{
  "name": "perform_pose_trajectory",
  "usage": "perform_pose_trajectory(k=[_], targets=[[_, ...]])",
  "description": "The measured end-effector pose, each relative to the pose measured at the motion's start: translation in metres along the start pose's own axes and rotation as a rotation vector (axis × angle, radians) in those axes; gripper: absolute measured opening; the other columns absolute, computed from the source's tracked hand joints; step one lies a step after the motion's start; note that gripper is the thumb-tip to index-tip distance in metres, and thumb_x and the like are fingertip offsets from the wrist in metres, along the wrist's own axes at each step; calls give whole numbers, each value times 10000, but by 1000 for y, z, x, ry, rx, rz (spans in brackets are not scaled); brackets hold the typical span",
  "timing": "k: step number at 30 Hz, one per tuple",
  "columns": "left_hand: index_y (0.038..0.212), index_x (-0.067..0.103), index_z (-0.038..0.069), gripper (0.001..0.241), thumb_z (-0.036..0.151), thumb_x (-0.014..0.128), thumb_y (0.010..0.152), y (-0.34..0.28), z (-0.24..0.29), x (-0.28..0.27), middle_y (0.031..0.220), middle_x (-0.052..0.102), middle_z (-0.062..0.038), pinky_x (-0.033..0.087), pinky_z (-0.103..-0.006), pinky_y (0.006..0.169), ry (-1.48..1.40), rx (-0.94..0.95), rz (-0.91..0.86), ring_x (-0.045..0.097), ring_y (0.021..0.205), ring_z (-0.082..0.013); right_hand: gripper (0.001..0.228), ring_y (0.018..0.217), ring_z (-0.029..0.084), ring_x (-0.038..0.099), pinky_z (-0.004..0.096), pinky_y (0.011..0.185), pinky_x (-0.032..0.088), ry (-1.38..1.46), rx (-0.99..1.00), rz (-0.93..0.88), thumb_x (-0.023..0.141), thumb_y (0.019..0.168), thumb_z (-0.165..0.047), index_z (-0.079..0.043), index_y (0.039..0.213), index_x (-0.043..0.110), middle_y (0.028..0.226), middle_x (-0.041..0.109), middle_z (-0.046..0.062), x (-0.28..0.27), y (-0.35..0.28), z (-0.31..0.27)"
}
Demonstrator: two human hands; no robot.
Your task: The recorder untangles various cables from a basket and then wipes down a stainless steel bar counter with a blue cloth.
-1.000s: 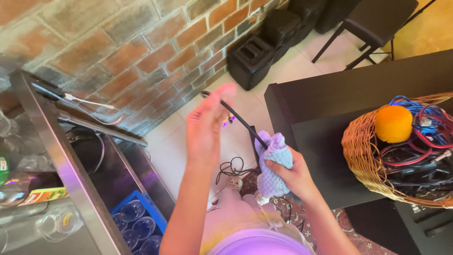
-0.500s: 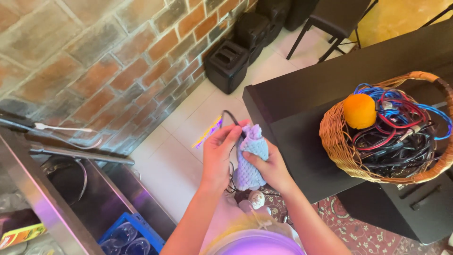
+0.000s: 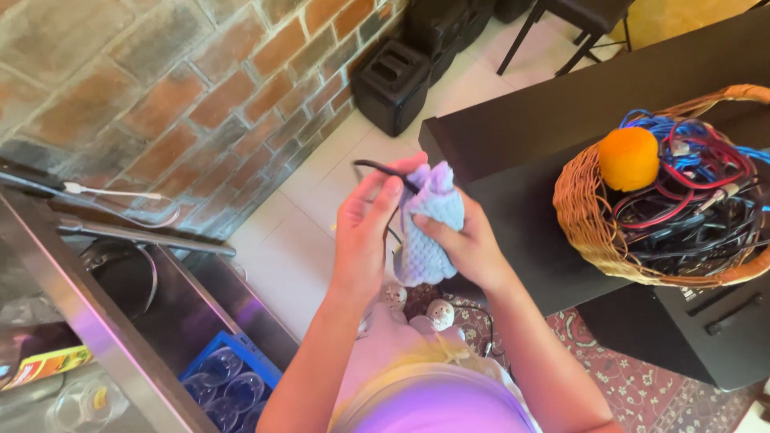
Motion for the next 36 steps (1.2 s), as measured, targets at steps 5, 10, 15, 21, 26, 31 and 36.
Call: perform_pose_trajectory(k=[5,10,15,21,26,31,36], targets=[[1244,699,-45,273,155,595,1090,14,9,-22,1265,721,-127,483,-334,1032,51,25,-23,644,1116,-153,251,911,75,637,274,838,534,-16,14,-55,734,924,-85,-31,1157,658,986,702,-10,-3,1,10],[1221,697,-41,251,146,612,1077,19,41,-48,1283,725,-143,480,-354,1043,56,145,88,647,1168,-176,258,903,74,637,281,838,534,-120,175,-170,753,867,-78,-34,1111,683,953,710,-6,-19,-22,37],[1273,677,-5,311,202,555,1077,3,28,-32,1346,697,-126,473,-368,1143,29,139,45,649,1283,-186,248,963,72,613,275,887,515,-114,-19,-138,727,915,-83,-26,1148,661,1014,674,-14,-7,-11,27],[1301,690,-38,277,97,576,1088,2,14,-37,1300,696,-157,462,-368,1124,99,48,-68,633,1217,-208,353,954,60,622,256,864,524,76,7,-146,693,939,-113,-84,1285,627,1042,671,-28,47,15,-43],[1254,683,-34,231,60,607,1058,19,47,-55,1321,705,-159,465,-381,1159,126,180,-13,643,1283,-242,197,893,97,666,292,810,561,-88,78,-146,736,937,-98,-14,1105,677,960,720,15,19,8,23],[1269,667,0,234,122,588,1086,20,60,-51,1369,694,-148,446,-377,1206,111,349,81,633,1343,-237,241,914,82,660,278,839,551,1,122,-95,713,909,-90,-39,1142,676,990,718,-8,8,-1,39],[1294,668,-5,281,154,597,1073,3,20,-23,1349,679,-152,451,-373,1166,194,104,-135,615,1300,-222,182,857,110,686,296,790,566,85,27,-23,700,962,-96,-47,1131,652,943,719,7,12,10,20]])
Point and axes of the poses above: each hand's wrist, its own y-axis towards the middle knuckle, its own x-axis out of the palm, z = x × y, the point moved 2 cm from there along y, towards the middle knuckle
